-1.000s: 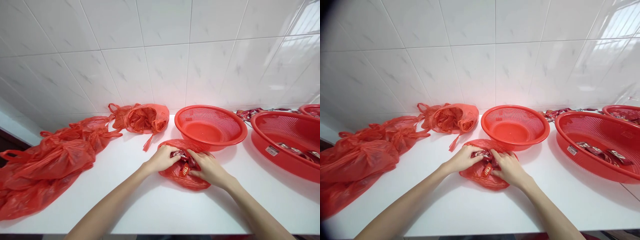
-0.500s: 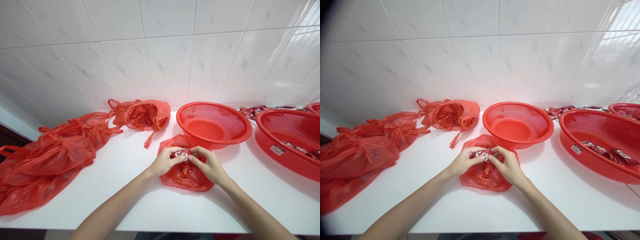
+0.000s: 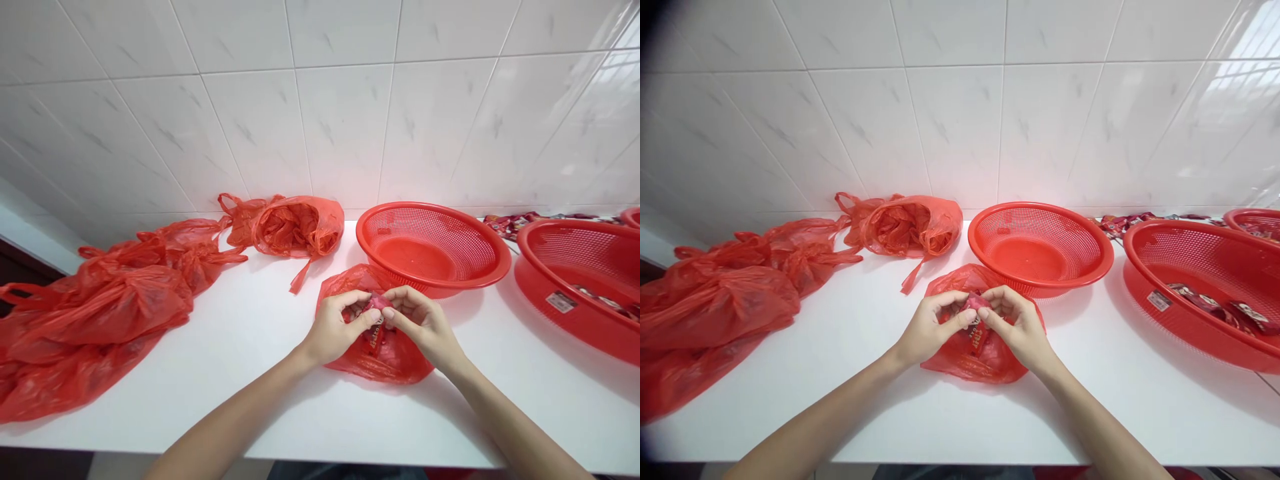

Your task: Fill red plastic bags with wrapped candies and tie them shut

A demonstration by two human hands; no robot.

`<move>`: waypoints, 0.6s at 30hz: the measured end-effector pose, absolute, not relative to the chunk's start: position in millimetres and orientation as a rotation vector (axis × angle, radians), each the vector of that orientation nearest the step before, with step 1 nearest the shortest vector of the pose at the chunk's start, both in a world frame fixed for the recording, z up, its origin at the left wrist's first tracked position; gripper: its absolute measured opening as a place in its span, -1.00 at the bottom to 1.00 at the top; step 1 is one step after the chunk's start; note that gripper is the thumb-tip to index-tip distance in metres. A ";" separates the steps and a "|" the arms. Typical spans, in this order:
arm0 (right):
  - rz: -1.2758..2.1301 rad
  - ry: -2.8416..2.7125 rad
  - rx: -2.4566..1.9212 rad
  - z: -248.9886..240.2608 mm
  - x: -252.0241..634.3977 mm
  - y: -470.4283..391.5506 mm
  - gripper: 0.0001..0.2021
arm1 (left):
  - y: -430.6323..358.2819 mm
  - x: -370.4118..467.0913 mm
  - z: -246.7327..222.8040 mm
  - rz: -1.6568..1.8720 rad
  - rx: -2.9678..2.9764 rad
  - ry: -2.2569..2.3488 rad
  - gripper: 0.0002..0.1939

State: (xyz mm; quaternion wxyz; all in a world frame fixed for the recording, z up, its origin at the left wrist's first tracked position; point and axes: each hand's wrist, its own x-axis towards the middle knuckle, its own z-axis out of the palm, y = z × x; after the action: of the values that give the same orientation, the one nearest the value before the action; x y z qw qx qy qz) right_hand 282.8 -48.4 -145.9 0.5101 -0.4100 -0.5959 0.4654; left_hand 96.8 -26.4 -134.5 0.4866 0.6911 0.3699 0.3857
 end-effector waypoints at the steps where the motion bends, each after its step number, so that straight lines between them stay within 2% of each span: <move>1: 1.135 -1.438 -0.979 -145.8 282.2 -48.8 -0.74 | -25.7 97.1 -134.4 0.959 1.567 0.864 -0.71; 7: 1.190 -1.511 -0.975 -145.8 279.2 -50.1 -0.78 | -24.8 98.3 -135.1 1.034 1.211 0.786 -0.69; 12: 1.160 -1.355 -0.963 -141.9 281.0 -51.5 -0.73 | -27.7 99.0 -135.0 0.980 1.239 0.780 -0.73; 18: 1.157 -1.284 -0.951 -141.9 282.5 -50.9 -0.69 | -27.2 97.6 -139.9 0.806 1.355 0.789 -0.62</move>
State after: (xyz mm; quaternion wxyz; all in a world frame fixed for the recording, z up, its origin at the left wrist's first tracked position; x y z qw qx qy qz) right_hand 282.5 -50.9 -141.9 0.5518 -0.4021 -0.5428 0.4891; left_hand 97.6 -27.2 -139.9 0.6361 0.5932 0.3452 0.3526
